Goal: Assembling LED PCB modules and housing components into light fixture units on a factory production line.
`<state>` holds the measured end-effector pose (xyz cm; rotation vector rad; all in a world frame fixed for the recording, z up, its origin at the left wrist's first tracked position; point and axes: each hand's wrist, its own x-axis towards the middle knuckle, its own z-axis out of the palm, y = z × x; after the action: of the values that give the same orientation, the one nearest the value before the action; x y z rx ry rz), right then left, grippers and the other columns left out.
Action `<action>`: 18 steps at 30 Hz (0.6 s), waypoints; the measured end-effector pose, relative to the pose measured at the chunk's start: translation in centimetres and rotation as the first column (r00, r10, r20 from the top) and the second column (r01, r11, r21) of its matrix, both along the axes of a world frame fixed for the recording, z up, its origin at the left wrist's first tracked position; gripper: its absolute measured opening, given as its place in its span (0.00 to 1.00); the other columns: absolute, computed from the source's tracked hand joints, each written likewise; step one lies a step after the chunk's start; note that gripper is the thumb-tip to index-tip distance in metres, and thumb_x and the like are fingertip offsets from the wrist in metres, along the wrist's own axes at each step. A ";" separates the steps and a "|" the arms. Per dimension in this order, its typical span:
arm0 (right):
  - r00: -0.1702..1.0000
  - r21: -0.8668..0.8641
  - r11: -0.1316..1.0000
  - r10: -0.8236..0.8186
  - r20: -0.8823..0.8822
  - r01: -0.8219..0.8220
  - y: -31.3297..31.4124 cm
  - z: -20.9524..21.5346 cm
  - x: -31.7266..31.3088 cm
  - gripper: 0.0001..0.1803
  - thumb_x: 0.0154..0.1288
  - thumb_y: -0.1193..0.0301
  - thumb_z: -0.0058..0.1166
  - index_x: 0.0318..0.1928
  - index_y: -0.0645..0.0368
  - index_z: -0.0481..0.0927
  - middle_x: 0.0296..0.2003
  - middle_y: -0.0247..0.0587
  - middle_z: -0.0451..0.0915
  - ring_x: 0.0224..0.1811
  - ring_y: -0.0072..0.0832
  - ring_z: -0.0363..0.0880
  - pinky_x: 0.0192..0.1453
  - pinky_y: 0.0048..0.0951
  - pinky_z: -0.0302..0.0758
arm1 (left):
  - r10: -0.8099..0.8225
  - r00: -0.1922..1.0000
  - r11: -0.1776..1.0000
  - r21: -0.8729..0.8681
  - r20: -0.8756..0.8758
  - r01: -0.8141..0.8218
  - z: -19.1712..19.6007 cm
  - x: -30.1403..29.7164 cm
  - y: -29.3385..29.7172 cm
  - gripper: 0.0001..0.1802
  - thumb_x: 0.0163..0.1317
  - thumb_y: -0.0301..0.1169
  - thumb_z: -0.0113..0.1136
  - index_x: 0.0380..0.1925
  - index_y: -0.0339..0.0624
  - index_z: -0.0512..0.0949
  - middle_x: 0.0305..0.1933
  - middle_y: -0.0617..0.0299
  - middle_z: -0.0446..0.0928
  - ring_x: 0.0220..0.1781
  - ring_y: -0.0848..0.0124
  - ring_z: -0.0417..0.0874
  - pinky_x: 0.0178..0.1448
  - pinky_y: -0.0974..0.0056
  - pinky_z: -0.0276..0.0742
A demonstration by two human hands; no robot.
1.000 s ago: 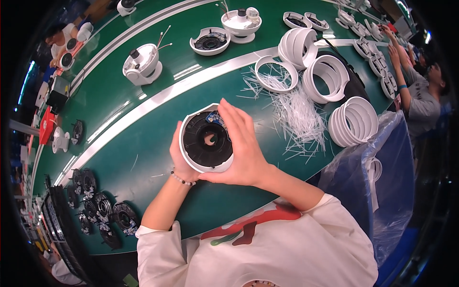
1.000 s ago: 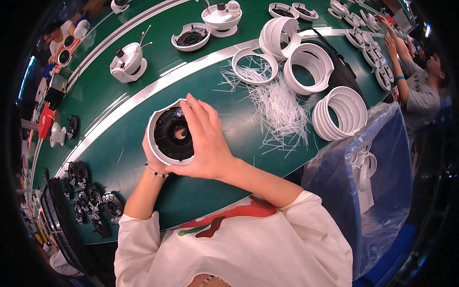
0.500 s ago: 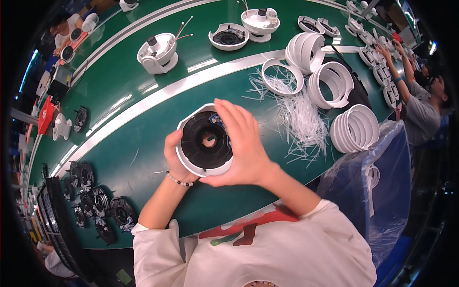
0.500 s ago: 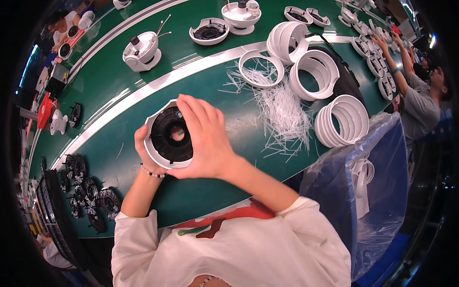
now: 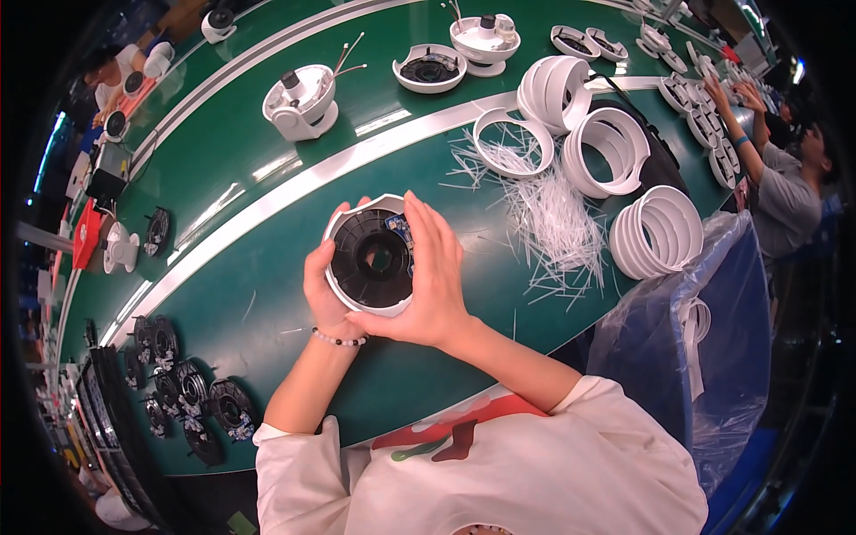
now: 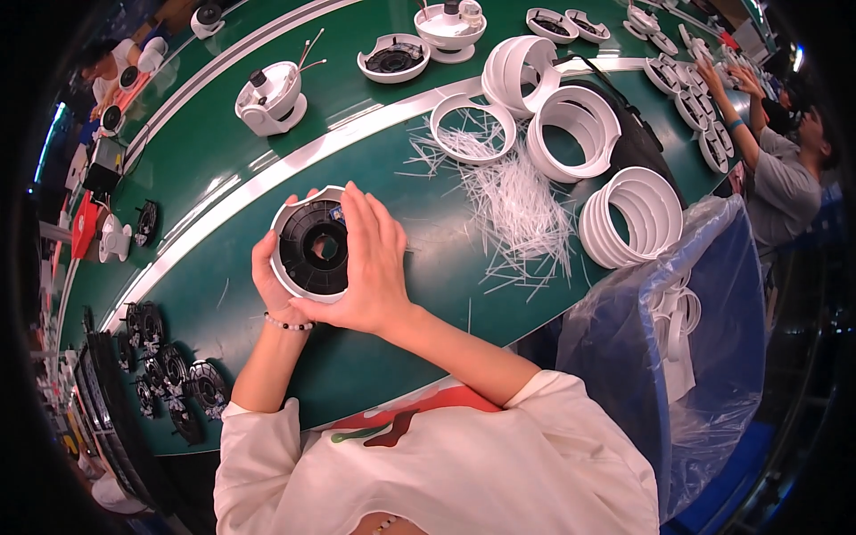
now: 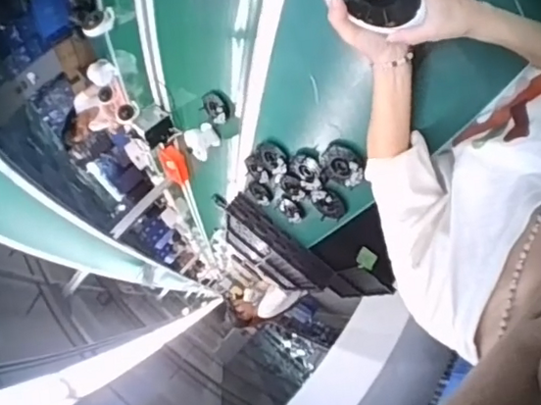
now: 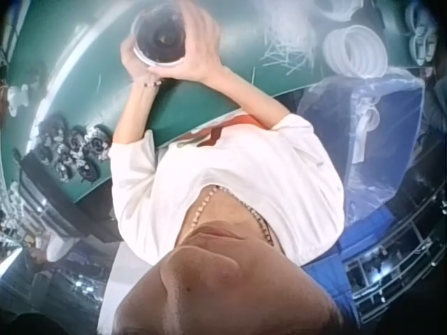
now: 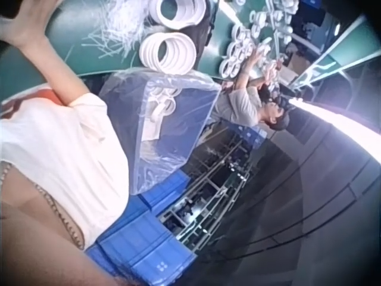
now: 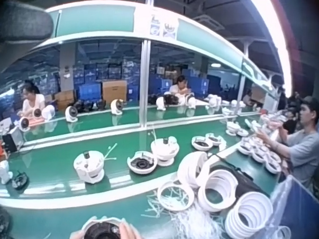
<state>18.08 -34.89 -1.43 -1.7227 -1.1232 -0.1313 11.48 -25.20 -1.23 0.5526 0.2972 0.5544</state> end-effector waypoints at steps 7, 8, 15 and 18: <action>0.901 0.087 0.937 0.296 0.317 -0.338 -1.1 0.4 2.0 0.16 0.37 0.71 0.63 0.32 0.57 0.77 0.34 0.33 0.77 0.43 0.30 0.73 0.59 0.41 0.55 | -0.292 0.957 0.928 -0.241 0.010 0.285 0.2 -0.3 2.6 0.24 0.59 0.44 0.38 0.46 0.35 0.65 0.46 0.47 0.71 0.46 0.59 0.74 0.51 0.60 0.70; 0.897 0.101 0.933 0.297 0.328 -0.345 -1.0 0.8 2.2 0.14 0.37 0.71 0.64 0.29 0.57 0.76 0.28 0.33 0.77 0.36 0.28 0.75 0.55 0.40 0.61 | -0.272 0.961 0.939 -0.230 -0.048 0.255 0.4 -0.4 2.4 0.25 0.59 0.45 0.38 0.46 0.35 0.65 0.46 0.48 0.70 0.46 0.59 0.74 0.51 0.59 0.70; 0.932 0.054 0.966 0.230 0.280 -0.255 -1.2 2.7 2.6 0.20 0.37 0.69 0.64 0.35 0.60 0.76 0.31 0.38 0.76 0.36 0.34 0.75 0.52 0.43 0.65 | -0.497 0.814 0.864 -0.081 -0.300 0.497 0.6 -1.2 4.7 0.28 0.58 0.48 0.37 0.51 0.39 0.62 0.45 0.50 0.71 0.36 0.58 0.78 0.27 0.60 0.80; 0.899 -0.016 0.937 0.339 0.276 -0.348 -1.9 2.4 4.0 0.22 0.37 0.67 0.64 0.38 0.59 0.76 0.38 0.40 0.75 0.42 0.34 0.74 0.55 0.43 0.63 | -0.534 0.737 0.808 0.006 -0.414 0.589 0.3 -1.7 5.5 0.27 0.60 0.46 0.37 0.55 0.41 0.57 0.40 0.48 0.74 0.23 0.59 0.80 0.15 0.69 0.77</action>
<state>22.07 -36.83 0.99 -1.4773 -1.6066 -0.1722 9.82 -19.68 -0.95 0.8525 0.4534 -0.1447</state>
